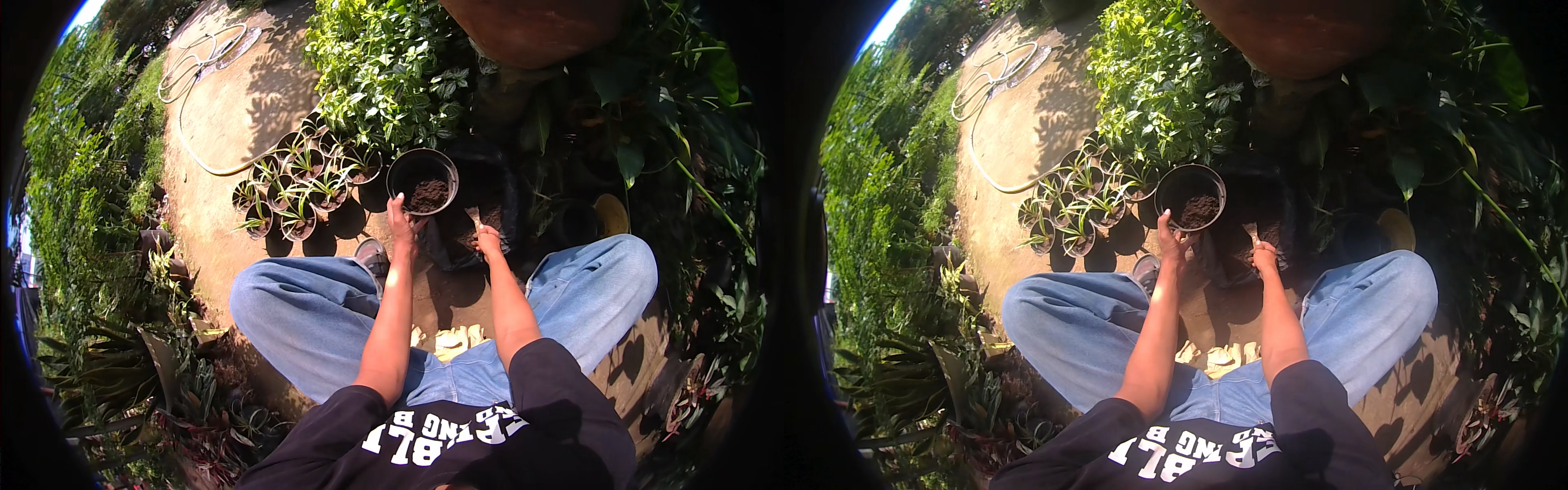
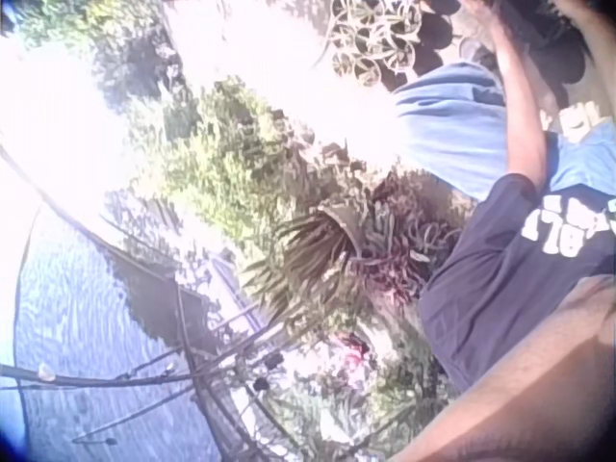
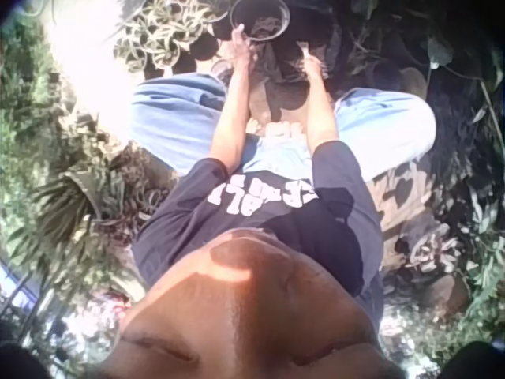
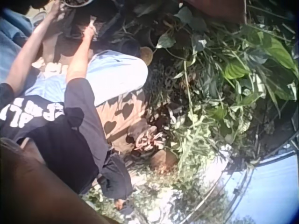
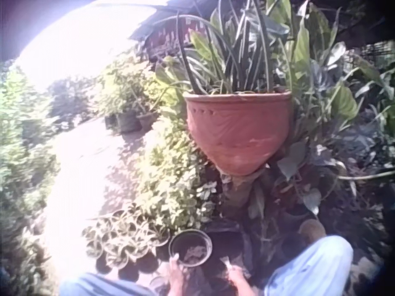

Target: The person sits on the ground and uses a hand trowel to scoop soil into a small black pot. They then place a small plant into the pot and add more soil around it. The person repeats this process with multiple small plants and pots.

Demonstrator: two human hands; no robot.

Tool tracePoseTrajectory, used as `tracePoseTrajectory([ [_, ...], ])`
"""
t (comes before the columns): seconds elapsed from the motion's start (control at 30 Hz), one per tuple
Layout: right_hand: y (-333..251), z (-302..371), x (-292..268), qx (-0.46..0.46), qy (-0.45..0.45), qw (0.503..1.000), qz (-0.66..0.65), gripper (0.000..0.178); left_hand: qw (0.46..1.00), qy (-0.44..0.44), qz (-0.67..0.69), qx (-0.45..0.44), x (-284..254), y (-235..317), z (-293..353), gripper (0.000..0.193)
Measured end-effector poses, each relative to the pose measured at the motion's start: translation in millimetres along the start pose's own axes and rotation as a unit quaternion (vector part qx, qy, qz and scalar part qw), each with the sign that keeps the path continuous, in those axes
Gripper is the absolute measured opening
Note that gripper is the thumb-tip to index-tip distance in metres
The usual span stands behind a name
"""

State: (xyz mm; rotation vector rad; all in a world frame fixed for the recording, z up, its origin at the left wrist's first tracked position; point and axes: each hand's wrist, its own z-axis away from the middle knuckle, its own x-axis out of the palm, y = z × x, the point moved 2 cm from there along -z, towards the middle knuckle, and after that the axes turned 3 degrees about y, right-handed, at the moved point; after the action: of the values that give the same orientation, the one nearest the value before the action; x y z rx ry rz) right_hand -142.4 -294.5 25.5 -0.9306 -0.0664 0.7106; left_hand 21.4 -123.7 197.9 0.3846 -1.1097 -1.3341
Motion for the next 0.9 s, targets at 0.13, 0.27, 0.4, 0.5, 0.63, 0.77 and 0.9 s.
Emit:
tracePoseTrajectory([
  [0.13, -8, 3, 8, 0.007, -0.036, 0.999, 0.015, 0.035, 1.0, 0.005, -0.009, 0.0, -9, 3, 2, 0.063],
  [0.27, -9, -10, 7, 0.01, -0.047, 0.999, 0.012, 0.037, 1.0, -0.004, -0.008, 0.009, -1, 8, 6, 0.064],
  [0.4, -8, -12, 10, 0.011, -0.047, 0.999, 0.002, 0.037, 1.0, 0.003, -0.01, 0.011, -2, 8, 5, 0.064],
  [0.5, -6, -7, 10, 0.017, -0.048, 0.999, -0.011, 0.036, 1.0, 0.008, -0.01, 0.01, -2, 7, 6, 0.064],
  [0.63, -2, 1, 6, 0.021, -0.05, 0.998, -0.018, 0.034, 1.0, 0.001, -0.006, 0.009, 3, 7, 9, 0.063],
  [0.77, 1, 10, -5, 0.0, -0.054, 0.998, -0.032, 0.032, 1.0, -0.007, 0.005, 0.013, 10, 5, 10, 0.06],
  [0.9, -13, 26, -16, -0.017, -0.056, 0.998, -0.036, 0.032, 1.0, -0.015, 0.0, 0.015, 13, 5, 12, 0.059],
])
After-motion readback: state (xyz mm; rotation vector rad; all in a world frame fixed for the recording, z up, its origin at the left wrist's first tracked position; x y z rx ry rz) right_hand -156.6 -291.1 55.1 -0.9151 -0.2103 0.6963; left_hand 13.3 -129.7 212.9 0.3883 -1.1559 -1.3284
